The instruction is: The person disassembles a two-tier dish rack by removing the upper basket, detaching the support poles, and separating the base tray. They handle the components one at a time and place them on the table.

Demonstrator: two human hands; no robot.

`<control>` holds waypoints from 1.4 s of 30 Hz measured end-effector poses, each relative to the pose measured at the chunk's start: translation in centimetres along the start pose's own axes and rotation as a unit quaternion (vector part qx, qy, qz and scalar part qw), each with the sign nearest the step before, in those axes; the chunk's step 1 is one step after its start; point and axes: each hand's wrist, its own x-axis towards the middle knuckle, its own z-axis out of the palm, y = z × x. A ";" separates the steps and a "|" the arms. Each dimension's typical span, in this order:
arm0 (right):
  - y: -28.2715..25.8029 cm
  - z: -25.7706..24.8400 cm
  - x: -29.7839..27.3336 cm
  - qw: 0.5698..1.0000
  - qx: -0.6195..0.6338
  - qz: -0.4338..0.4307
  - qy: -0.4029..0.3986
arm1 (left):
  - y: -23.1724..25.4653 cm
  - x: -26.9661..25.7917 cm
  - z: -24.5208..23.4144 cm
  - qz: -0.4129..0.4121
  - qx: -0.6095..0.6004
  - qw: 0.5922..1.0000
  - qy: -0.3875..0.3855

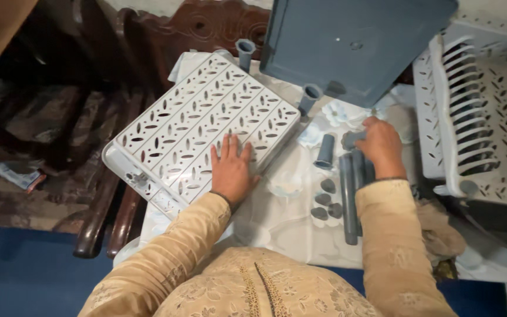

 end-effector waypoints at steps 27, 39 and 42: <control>-8.4 4.3 10.1 0.934 0.263 -0.242 -0.028 | -3.6 -1.2 1.7 0.097 0.113 0.987 0.067; -15.7 -0.9 -8.8 0.960 0.261 -0.067 0.083 | -9.2 0.6 -2.7 0.137 0.108 0.985 0.011; -16.1 0.0 -11.3 0.914 0.376 -0.087 0.123 | -5.0 3.9 -0.6 0.132 0.019 0.991 0.032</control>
